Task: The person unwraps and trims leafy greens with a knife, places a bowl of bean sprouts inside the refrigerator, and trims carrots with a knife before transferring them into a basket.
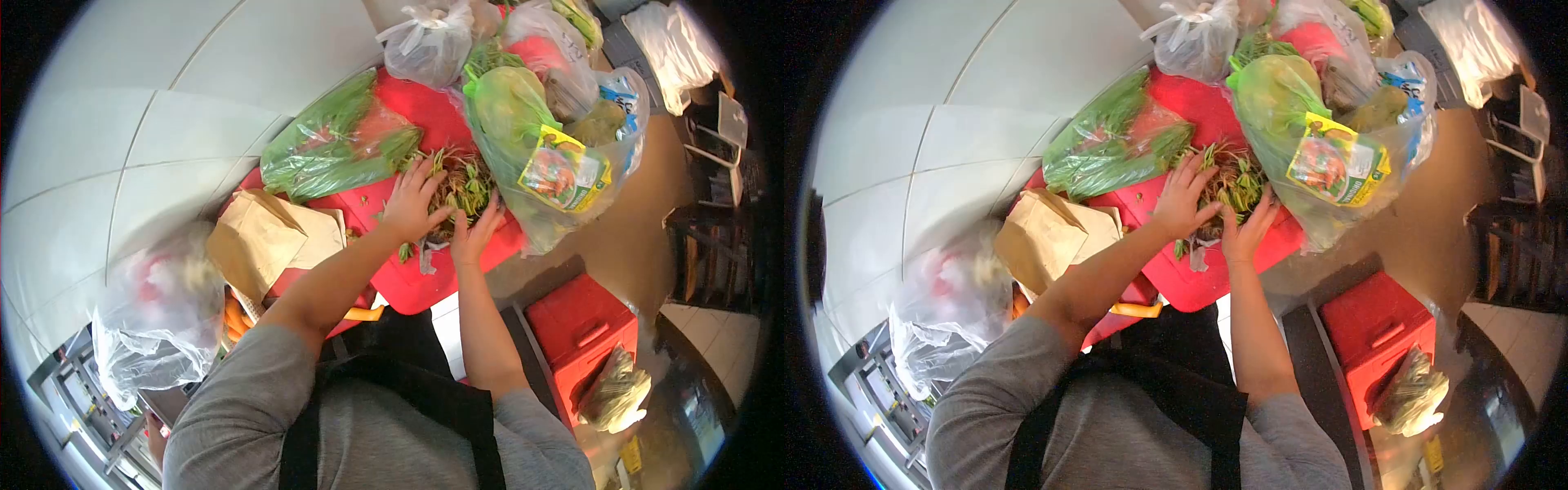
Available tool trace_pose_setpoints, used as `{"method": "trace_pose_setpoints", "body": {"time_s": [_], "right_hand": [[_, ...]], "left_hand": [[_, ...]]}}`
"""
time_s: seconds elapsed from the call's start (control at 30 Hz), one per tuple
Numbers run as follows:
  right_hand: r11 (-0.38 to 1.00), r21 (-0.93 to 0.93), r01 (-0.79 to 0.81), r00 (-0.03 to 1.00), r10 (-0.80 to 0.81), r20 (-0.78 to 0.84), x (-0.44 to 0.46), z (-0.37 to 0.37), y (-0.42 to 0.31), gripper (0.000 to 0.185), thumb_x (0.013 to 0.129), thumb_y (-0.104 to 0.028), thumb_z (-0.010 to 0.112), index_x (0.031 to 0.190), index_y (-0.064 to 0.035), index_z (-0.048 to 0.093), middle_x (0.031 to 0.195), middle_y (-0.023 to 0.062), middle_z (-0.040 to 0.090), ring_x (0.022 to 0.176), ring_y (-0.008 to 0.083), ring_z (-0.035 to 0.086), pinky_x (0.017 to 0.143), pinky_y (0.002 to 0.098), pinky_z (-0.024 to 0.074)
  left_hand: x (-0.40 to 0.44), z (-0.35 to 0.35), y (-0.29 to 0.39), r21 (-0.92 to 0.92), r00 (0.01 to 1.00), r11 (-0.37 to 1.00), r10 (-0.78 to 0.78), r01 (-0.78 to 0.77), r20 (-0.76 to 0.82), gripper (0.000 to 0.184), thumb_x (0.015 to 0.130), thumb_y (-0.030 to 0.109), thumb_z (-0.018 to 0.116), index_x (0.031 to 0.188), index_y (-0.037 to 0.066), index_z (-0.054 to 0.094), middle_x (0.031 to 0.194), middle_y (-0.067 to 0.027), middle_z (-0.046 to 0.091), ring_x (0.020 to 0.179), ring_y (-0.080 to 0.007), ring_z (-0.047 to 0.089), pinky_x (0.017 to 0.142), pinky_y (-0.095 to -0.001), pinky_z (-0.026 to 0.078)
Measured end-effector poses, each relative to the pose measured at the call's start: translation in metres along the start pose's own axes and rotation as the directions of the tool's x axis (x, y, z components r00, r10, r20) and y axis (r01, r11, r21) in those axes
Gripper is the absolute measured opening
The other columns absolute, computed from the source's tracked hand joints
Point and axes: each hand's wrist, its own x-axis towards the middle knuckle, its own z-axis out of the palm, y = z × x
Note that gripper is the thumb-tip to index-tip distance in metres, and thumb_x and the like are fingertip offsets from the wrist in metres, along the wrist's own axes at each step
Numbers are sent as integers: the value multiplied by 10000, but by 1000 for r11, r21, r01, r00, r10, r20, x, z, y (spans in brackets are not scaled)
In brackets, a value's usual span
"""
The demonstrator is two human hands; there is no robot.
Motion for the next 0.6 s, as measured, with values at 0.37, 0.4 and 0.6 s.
{"method": "trace_pose_setpoints", "body": {"time_s": [0.37, 0.4, 0.6], "right_hand": [[963, -67, 260, 965, -257, 50, 34, 21, 8, 655, 777, -365, 701, 1269, 7, 481, 1307, 279, 425, 1179, 428, 426, 1011, 483, 318], [998, -10, 62, 992, -61, 108, 40, 16, -2, 673, 759, -415, 710, 1265, -25, 496, 1282, 281, 450, 1178, 437, 431, 1011, 501, 321], [965, -135, 225, 939, -177, 296, 58, 21, -18, 750, 740, -468, 719, 1341, -98, 466, 1376, 301, 369, 1291, 442, 342, 1049, 506, 298]], "left_hand": [[-50, 8, 25, -162, 880, 924, -380, 347, -285, 871, 788, 391, 665, 1457, 58, 218, 1487, -250, 171, 1346, -477, 182, 1098, -549, 160], [-58, 9, 27, -173, 853, 907, -421, 385, -308, 889, 782, 394, 672, 1461, 59, 205, 1490, -258, 156, 1352, -481, 167, 1099, -553, 150], [-84, 30, 16, -269, 722, 785, -619, 557, -311, 919, 780, 357, 686, 1475, 71, 158, 1511, -293, 58, 1386, -495, 59, 1110, -558, 104]]}}
